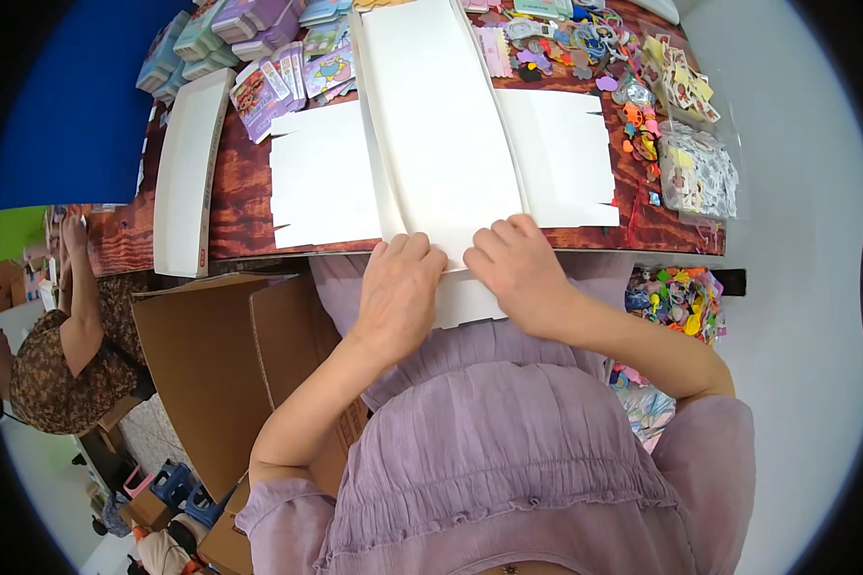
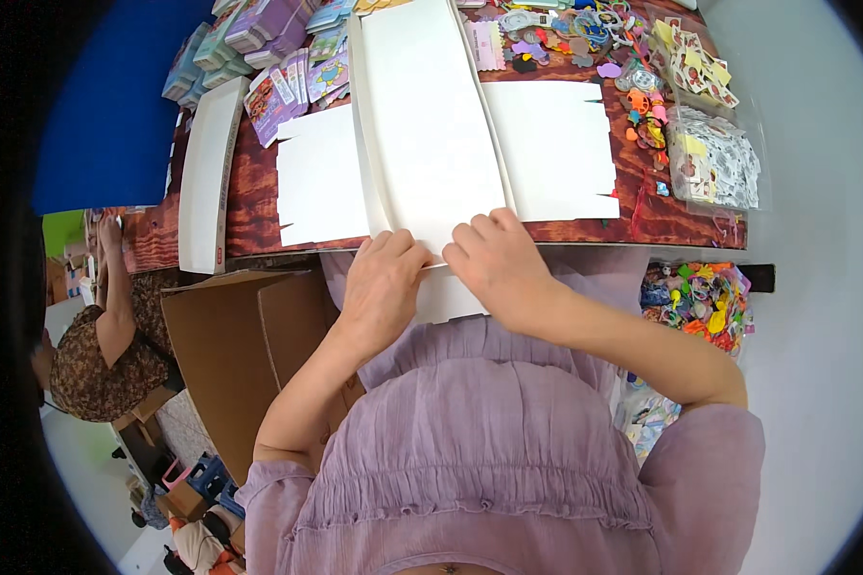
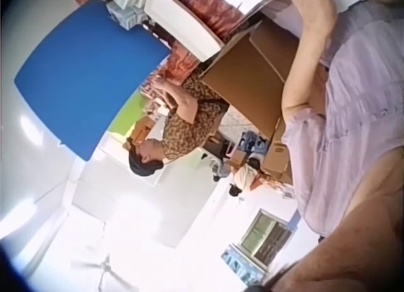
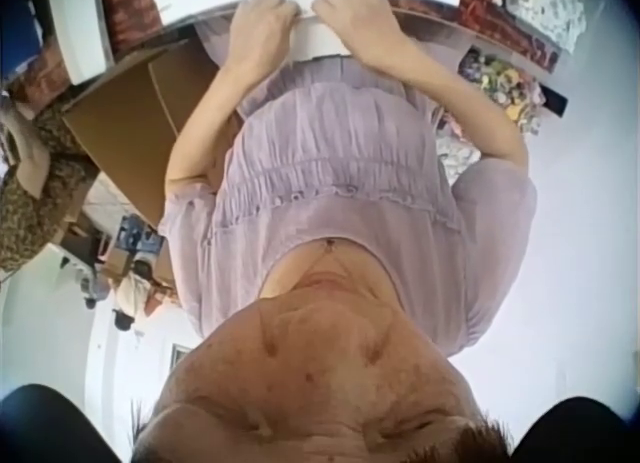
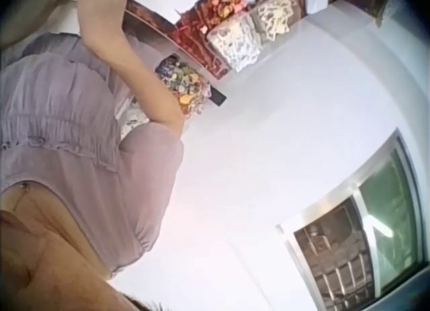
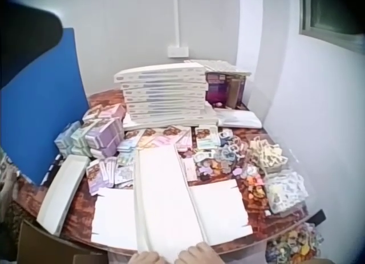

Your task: Folding and assembling white paper boxes on a workspace table.

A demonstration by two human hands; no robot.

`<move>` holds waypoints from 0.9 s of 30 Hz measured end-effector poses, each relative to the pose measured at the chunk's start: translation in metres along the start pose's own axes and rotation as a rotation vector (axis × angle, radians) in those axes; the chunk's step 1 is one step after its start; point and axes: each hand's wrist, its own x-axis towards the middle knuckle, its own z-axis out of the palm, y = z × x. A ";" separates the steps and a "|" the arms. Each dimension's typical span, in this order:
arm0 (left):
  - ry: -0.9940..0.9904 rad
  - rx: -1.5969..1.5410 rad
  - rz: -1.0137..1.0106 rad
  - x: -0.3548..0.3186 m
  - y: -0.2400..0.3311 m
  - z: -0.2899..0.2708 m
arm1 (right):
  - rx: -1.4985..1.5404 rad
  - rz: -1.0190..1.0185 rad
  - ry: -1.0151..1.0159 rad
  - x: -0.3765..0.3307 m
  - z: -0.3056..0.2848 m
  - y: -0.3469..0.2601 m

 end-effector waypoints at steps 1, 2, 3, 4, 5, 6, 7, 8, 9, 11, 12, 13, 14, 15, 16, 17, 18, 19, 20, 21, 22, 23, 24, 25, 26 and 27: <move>0.012 0.003 0.014 0.000 0.000 0.001 | -0.049 -0.017 0.063 -0.001 -0.004 0.000; 0.027 0.007 0.021 -0.002 0.000 0.002 | -0.046 -0.023 0.063 -0.001 -0.010 0.002; 0.029 0.009 0.015 -0.004 0.001 0.003 | -0.099 -0.009 0.023 -0.002 -0.018 0.004; 0.039 0.008 -0.004 -0.006 0.001 0.003 | -0.150 0.005 -0.017 -0.002 -0.022 0.005; 0.046 0.003 -0.011 -0.005 0.002 0.003 | -0.154 0.010 -0.017 -0.002 -0.022 0.007; 0.044 0.000 -0.007 -0.005 0.002 0.005 | -0.134 0.007 -0.032 -0.001 -0.021 0.009; 0.057 -0.004 -0.009 -0.005 0.001 0.007 | -0.113 0.004 -0.048 -0.001 -0.020 0.012; 0.079 -0.002 -0.011 -0.006 0.000 0.006 | -0.119 0.001 -0.044 0.001 -0.021 0.013; 0.085 -0.001 -0.010 -0.007 0.002 0.004 | -0.088 0.036 -0.108 0.004 -0.023 0.015; 0.059 0.027 -0.032 -0.005 0.003 0.002 | -0.057 0.069 -0.176 0.010 -0.027 0.018; 0.060 0.025 -0.034 -0.004 0.003 0.002 | -0.028 0.107 -0.248 0.015 -0.031 0.019; 0.052 0.027 -0.041 -0.003 0.002 0.003 | 0.000 0.145 -0.320 0.018 -0.033 0.019; 0.047 0.027 -0.045 -0.003 0.003 0.004 | -0.003 0.144 -0.323 0.017 -0.032 0.019; 0.050 0.023 -0.046 -0.002 0.002 0.004 | 0.011 0.141 -0.269 0.014 -0.027 0.020; 0.059 0.030 -0.044 -0.002 0.001 0.003 | 0.024 0.138 -0.214 0.012 -0.024 0.020; 0.067 0.037 -0.047 -0.004 0.000 0.004 | 0.023 0.134 -0.221 0.008 -0.019 0.019; 0.069 0.033 -0.052 -0.005 0.000 0.004 | 0.009 0.144 -0.184 0.005 -0.015 0.018; 0.069 0.031 -0.042 -0.004 0.000 0.003 | -0.005 0.152 -0.147 0.004 -0.013 0.017; 0.066 0.029 -0.032 -0.004 0.000 0.002 | -0.004 0.151 -0.152 0.006 -0.015 0.017; 0.066 0.026 -0.035 -0.004 0.001 0.002 | 0.056 0.197 -0.246 0.010 -0.019 0.018; 0.051 0.020 -0.033 -0.004 0.002 0.002 | 0.116 0.243 -0.340 0.014 -0.022 0.018; 0.035 0.014 -0.028 -0.003 0.002 0.003 | 0.115 0.244 -0.342 0.017 -0.024 0.017; 0.036 0.011 -0.027 -0.004 0.001 0.003 | 0.125 0.268 -0.401 0.021 -0.025 0.015; 0.028 0.029 -0.024 -0.004 0.000 0.004 | 0.135 0.292 -0.460 0.024 -0.025 0.014; 0.023 0.047 -0.022 -0.005 0.001 0.004 | 0.131 0.292 -0.462 0.020 -0.024 0.015; 0.027 0.044 -0.023 -0.006 0.001 0.005 | 0.098 0.225 -0.373 0.013 -0.020 0.017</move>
